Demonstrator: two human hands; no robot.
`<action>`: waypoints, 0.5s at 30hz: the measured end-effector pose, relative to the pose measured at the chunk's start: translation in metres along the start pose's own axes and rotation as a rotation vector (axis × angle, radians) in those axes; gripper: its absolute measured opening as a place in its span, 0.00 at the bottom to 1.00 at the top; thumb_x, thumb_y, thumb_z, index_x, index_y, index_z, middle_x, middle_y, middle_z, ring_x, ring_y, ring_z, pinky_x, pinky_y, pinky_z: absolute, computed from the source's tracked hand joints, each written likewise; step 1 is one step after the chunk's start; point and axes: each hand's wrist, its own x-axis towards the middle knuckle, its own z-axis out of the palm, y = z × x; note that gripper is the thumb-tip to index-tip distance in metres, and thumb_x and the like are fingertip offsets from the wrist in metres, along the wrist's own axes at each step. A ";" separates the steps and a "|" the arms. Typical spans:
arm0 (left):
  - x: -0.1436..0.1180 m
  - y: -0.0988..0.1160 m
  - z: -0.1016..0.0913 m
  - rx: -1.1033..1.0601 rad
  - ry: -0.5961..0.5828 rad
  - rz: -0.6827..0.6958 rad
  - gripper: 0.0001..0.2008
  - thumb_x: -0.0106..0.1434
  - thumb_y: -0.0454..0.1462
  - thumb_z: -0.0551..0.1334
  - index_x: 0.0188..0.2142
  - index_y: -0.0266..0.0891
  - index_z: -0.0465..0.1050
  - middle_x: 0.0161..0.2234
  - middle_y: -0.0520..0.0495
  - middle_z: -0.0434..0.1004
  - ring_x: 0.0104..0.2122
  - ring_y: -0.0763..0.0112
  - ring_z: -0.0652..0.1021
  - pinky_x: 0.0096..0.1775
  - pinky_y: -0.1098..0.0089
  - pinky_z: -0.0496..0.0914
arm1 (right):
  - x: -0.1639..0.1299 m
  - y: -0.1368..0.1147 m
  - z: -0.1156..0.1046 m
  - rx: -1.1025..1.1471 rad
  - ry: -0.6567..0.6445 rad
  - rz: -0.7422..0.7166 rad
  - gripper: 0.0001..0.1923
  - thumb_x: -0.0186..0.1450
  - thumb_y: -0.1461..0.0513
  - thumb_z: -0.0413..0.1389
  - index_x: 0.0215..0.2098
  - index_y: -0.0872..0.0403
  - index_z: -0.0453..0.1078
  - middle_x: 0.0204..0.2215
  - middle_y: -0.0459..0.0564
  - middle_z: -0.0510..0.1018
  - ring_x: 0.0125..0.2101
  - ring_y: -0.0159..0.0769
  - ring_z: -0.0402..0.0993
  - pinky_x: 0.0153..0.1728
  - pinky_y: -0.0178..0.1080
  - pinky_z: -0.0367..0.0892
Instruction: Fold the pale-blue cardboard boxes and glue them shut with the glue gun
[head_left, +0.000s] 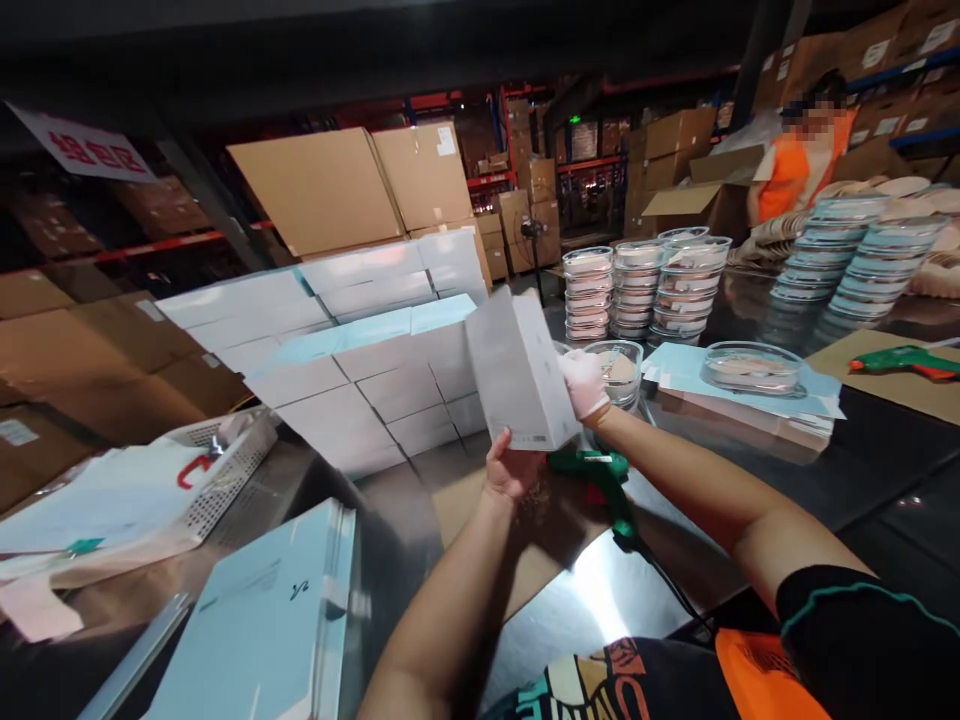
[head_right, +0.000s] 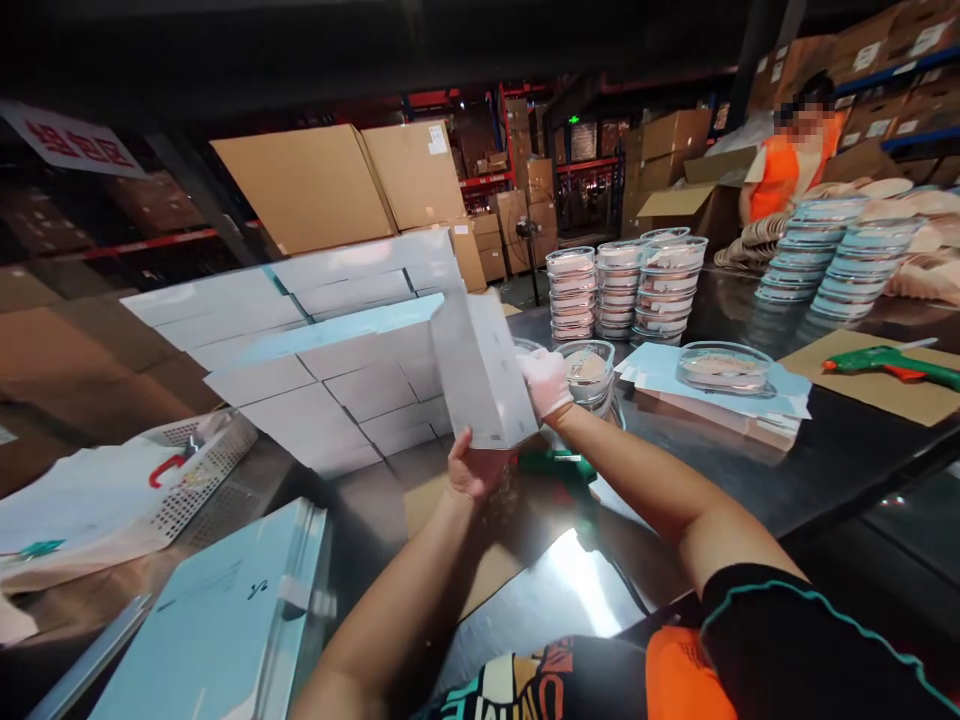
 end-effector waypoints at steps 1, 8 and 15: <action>0.000 -0.004 -0.002 0.005 0.004 0.006 0.44 0.47 0.60 0.78 0.60 0.45 0.78 0.61 0.40 0.83 0.70 0.40 0.72 0.65 0.45 0.71 | 0.003 0.000 0.001 0.024 0.030 0.040 0.09 0.73 0.57 0.62 0.40 0.55 0.78 0.37 0.50 0.79 0.41 0.41 0.73 0.46 0.44 0.68; -0.042 0.024 -0.050 0.096 0.073 0.073 0.42 0.49 0.51 0.81 0.62 0.48 0.75 0.53 0.44 0.85 0.55 0.49 0.83 0.60 0.51 0.74 | 0.030 0.010 -0.039 0.265 0.342 0.255 0.11 0.75 0.60 0.57 0.35 0.53 0.76 0.35 0.51 0.79 0.40 0.42 0.72 0.47 0.43 0.68; -0.099 0.025 -0.089 0.397 0.326 0.150 0.49 0.42 0.40 0.84 0.62 0.46 0.67 0.50 0.48 0.78 0.43 0.63 0.79 0.43 0.67 0.72 | 0.019 -0.026 -0.155 0.851 0.468 0.177 0.28 0.61 0.37 0.71 0.30 0.52 0.75 0.27 0.44 0.78 0.28 0.31 0.66 0.31 0.37 0.64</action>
